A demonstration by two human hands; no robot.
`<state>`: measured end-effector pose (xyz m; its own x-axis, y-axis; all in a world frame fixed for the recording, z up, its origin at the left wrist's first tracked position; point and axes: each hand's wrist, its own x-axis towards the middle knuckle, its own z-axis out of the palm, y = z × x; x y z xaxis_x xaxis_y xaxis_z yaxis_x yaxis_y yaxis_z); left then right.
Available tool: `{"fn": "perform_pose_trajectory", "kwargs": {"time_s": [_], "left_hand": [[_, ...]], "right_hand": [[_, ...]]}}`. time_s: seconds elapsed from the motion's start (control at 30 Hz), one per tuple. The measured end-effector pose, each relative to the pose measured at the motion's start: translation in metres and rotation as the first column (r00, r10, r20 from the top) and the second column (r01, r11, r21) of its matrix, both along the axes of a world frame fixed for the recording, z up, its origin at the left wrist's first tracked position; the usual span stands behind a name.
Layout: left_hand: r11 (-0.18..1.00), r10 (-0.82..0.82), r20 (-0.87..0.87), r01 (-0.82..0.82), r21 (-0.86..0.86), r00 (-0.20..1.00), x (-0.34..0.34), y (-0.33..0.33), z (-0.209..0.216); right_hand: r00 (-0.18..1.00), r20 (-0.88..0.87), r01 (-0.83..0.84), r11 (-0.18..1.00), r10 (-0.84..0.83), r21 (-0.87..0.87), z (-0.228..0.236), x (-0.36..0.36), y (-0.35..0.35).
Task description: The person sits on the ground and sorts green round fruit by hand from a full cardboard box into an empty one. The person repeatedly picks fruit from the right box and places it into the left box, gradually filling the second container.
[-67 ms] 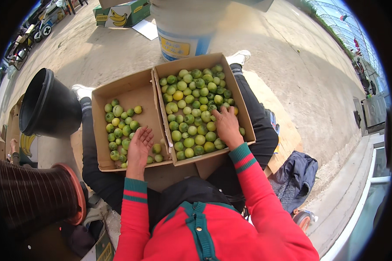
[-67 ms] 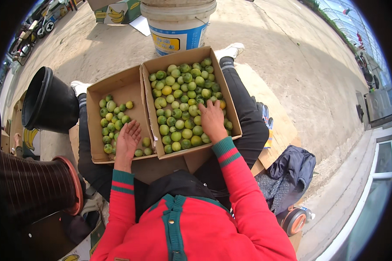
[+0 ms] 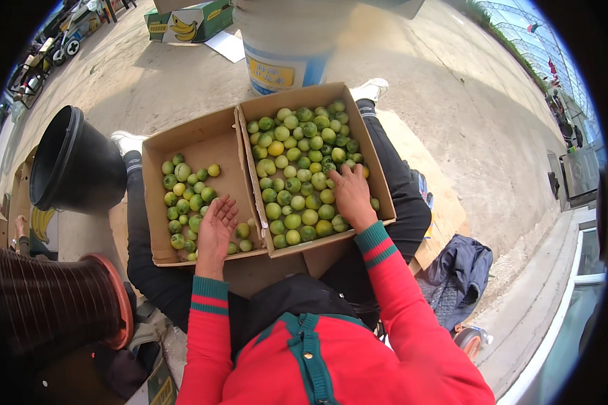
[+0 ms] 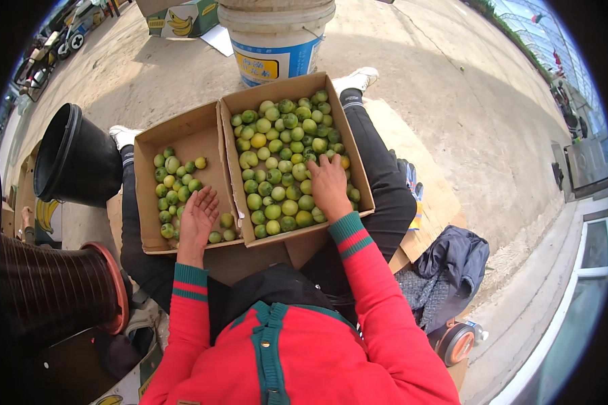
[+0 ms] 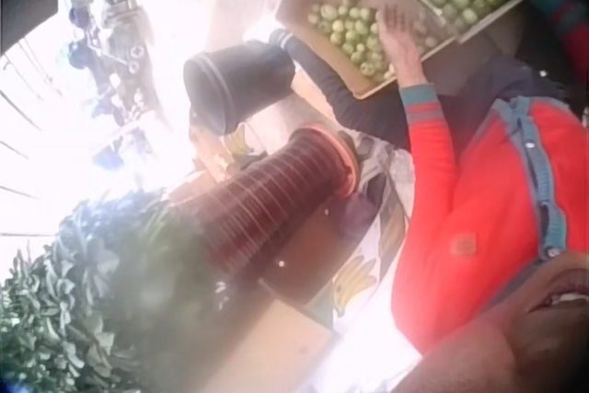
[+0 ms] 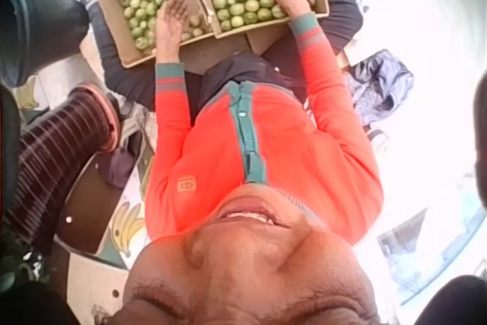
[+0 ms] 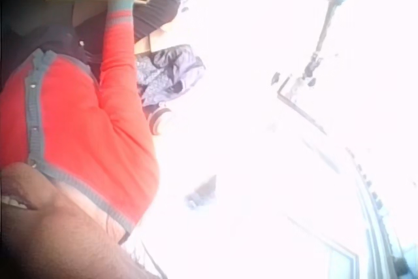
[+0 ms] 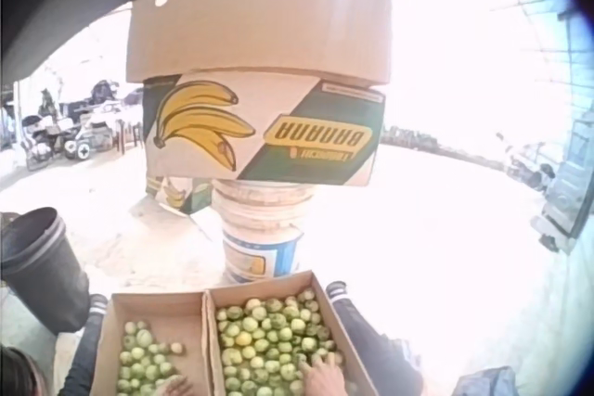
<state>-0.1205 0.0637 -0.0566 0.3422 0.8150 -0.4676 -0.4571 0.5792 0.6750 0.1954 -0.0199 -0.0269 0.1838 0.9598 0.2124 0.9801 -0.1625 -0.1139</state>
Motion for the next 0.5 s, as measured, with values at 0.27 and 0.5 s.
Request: {"fn": "perform_pose_trajectory", "kwargs": {"time_s": [0.27, 0.5], "left_hand": [[0.999, 0.031, -0.004, -0.031, 0.02, 1.0, 0.0, -0.002, 0.004], [0.999, -0.004, -0.026, 0.005, 0.045, 1.0, 0.0, -0.003, 0.006]], "right_hand": [[0.997, 0.068, 0.04, 0.998, -0.036, -0.052, -0.002, -0.003, 0.002], [0.99, -0.139, -0.045, 0.995, 0.032, -0.091, 0.004, 0.009, 0.002]]}}
